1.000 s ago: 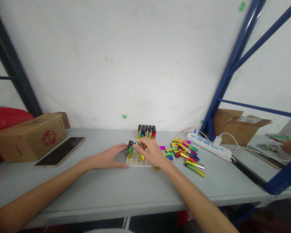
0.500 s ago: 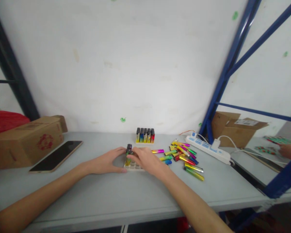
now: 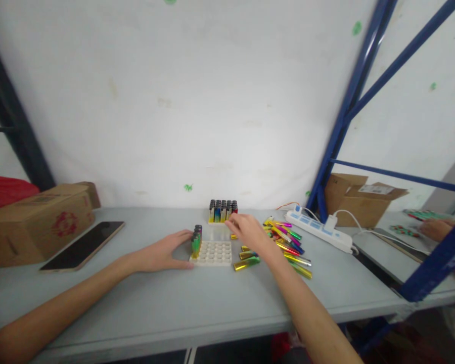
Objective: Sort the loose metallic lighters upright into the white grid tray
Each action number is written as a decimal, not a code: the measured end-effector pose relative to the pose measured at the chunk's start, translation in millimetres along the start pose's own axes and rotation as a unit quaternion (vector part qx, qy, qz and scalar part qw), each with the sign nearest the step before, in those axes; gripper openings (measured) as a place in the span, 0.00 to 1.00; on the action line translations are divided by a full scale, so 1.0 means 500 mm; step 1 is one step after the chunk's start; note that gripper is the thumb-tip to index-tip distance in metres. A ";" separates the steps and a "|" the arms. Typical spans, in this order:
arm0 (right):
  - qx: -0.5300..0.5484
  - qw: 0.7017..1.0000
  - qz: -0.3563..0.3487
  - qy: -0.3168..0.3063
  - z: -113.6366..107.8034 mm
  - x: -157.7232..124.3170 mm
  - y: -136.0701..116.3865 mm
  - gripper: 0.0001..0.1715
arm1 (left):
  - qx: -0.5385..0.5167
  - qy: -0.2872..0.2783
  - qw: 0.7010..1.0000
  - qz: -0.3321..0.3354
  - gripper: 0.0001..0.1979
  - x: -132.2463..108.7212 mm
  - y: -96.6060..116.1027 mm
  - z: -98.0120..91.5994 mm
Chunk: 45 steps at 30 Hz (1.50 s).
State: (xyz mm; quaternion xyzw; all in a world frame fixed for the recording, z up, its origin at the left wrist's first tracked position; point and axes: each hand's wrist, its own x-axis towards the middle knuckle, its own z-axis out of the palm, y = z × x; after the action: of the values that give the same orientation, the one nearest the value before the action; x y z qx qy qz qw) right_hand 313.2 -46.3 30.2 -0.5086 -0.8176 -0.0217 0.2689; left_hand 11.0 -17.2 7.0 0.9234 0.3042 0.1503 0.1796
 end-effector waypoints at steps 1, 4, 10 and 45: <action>-0.002 1.000 0.010 0.003 -0.011 -0.002 0.026 0.16 | 0.002 -0.001 1.000 0.001 0.38 0.000 0.001 -0.001; -0.021 0.998 0.026 -0.054 -0.028 -0.011 0.097 0.12 | 0.010 -0.004 1.000 0.001 0.39 0.002 0.004 -0.003; 0.002 0.987 0.041 -0.155 -0.017 -0.020 0.143 0.16 | 0.011 -0.004 1.000 -0.001 0.39 0.003 0.001 -0.002; 0.433 0.884 0.175 -0.001 0.069 0.015 -0.010 0.32 | -0.004 0.000 1.000 0.015 0.38 0.002 0.000 0.000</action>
State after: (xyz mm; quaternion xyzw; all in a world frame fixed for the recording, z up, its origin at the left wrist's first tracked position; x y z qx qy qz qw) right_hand 292.3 -31.8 5.6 -0.4766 -0.6437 0.3826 0.4606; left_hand 12.1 -16.7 7.2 0.9273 0.2893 0.1542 0.1808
